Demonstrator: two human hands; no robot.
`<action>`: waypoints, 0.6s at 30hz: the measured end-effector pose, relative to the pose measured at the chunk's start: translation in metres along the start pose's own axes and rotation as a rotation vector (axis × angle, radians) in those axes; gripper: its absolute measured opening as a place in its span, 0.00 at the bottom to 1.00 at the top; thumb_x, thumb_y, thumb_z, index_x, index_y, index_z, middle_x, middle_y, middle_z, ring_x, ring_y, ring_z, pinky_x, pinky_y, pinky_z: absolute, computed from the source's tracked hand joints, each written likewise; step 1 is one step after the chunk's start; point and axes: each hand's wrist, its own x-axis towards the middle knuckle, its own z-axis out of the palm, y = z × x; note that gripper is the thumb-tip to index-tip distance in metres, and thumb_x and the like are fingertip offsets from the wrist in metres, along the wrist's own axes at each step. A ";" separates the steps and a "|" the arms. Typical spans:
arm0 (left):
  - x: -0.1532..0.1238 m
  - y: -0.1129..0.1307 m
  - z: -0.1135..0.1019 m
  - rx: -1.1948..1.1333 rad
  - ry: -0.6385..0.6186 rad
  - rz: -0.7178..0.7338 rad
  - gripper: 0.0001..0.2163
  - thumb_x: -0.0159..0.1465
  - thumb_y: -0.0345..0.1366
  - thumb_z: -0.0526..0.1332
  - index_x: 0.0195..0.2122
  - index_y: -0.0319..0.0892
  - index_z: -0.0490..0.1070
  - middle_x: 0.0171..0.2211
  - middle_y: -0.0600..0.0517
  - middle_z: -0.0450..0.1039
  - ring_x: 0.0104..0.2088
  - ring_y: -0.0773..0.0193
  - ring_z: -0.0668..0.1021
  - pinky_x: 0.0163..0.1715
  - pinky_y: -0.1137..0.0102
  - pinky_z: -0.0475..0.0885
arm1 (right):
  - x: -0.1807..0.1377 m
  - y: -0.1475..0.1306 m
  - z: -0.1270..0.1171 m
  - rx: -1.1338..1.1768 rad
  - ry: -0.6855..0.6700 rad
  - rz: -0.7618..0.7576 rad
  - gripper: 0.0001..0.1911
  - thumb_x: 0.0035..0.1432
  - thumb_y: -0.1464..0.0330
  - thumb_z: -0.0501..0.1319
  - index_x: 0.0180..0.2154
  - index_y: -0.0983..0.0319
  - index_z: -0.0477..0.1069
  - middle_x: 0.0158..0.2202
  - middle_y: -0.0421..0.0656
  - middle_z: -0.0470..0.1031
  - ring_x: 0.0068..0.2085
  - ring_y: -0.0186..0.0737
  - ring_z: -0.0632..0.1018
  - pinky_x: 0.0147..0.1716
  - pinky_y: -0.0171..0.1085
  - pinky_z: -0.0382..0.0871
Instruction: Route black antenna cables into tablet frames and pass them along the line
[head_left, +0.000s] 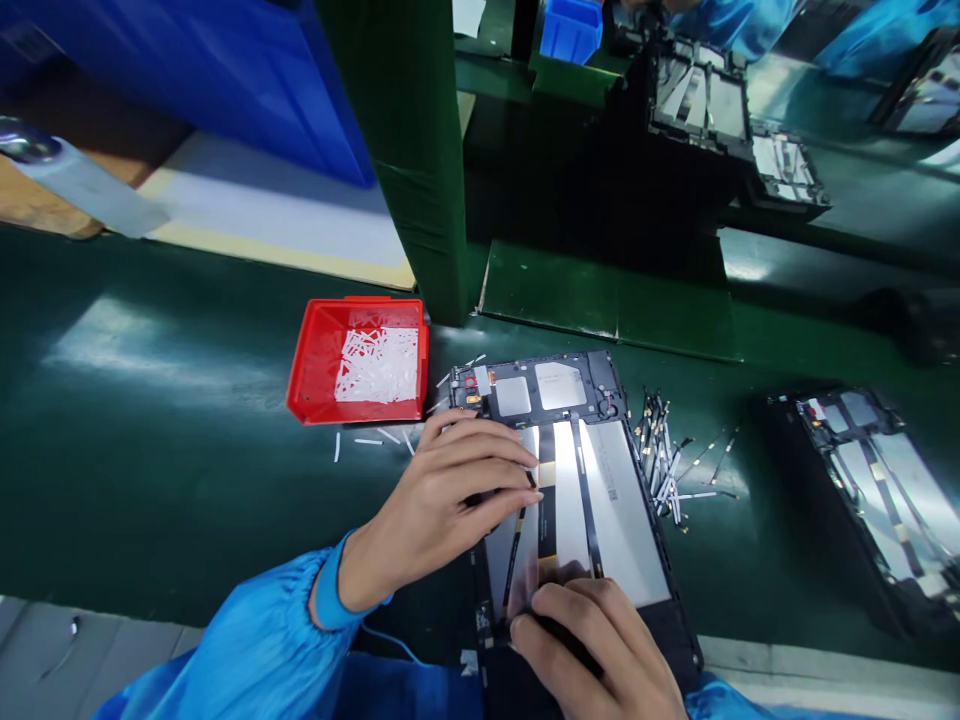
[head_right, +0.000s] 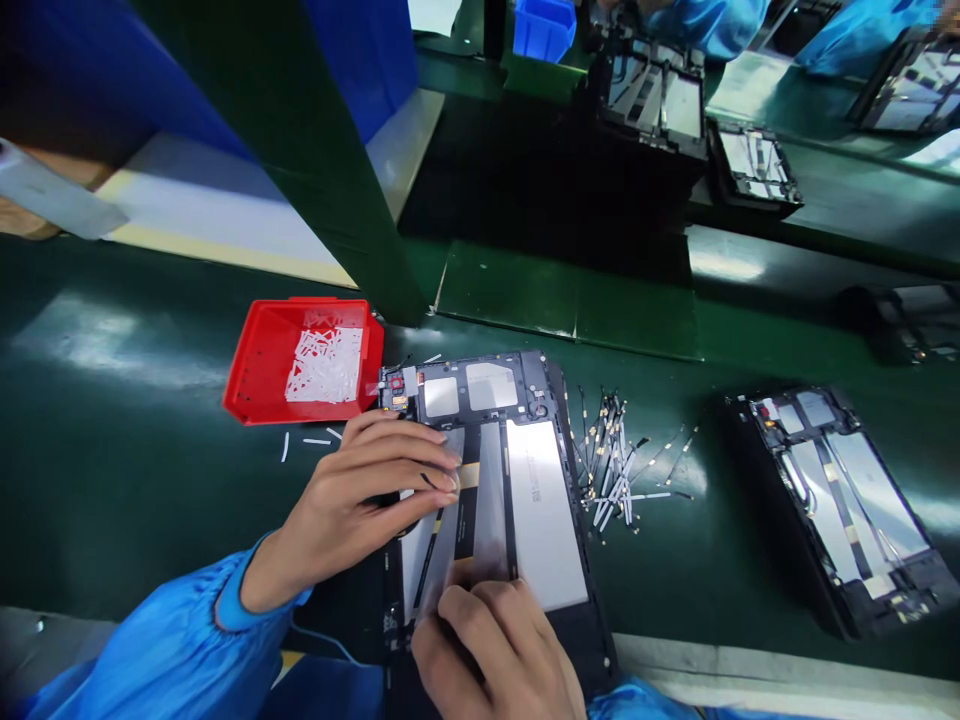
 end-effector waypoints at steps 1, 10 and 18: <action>0.001 0.001 0.000 0.006 -0.005 -0.003 0.03 0.61 0.33 0.68 0.34 0.48 0.76 0.39 0.57 0.82 0.44 0.62 0.80 0.53 0.62 0.61 | 0.000 0.000 -0.001 -0.005 -0.016 -0.002 0.12 0.65 0.75 0.55 0.36 0.60 0.76 0.37 0.41 0.79 0.37 0.37 0.78 0.41 0.35 0.73; -0.005 -0.001 0.000 -0.065 0.061 0.059 0.05 0.60 0.29 0.68 0.35 0.46 0.76 0.36 0.56 0.81 0.43 0.63 0.80 0.53 0.61 0.64 | -0.001 0.002 0.018 -0.006 0.205 -0.016 0.16 0.66 0.75 0.53 0.31 0.59 0.77 0.38 0.39 0.80 0.34 0.35 0.75 0.36 0.33 0.70; -0.023 0.010 -0.013 -0.043 0.103 0.216 0.06 0.61 0.30 0.67 0.38 0.47 0.77 0.35 0.58 0.82 0.41 0.65 0.80 0.53 0.63 0.68 | -0.002 -0.001 0.018 0.027 0.201 0.044 0.15 0.64 0.76 0.55 0.30 0.59 0.77 0.33 0.39 0.77 0.37 0.35 0.76 0.39 0.32 0.70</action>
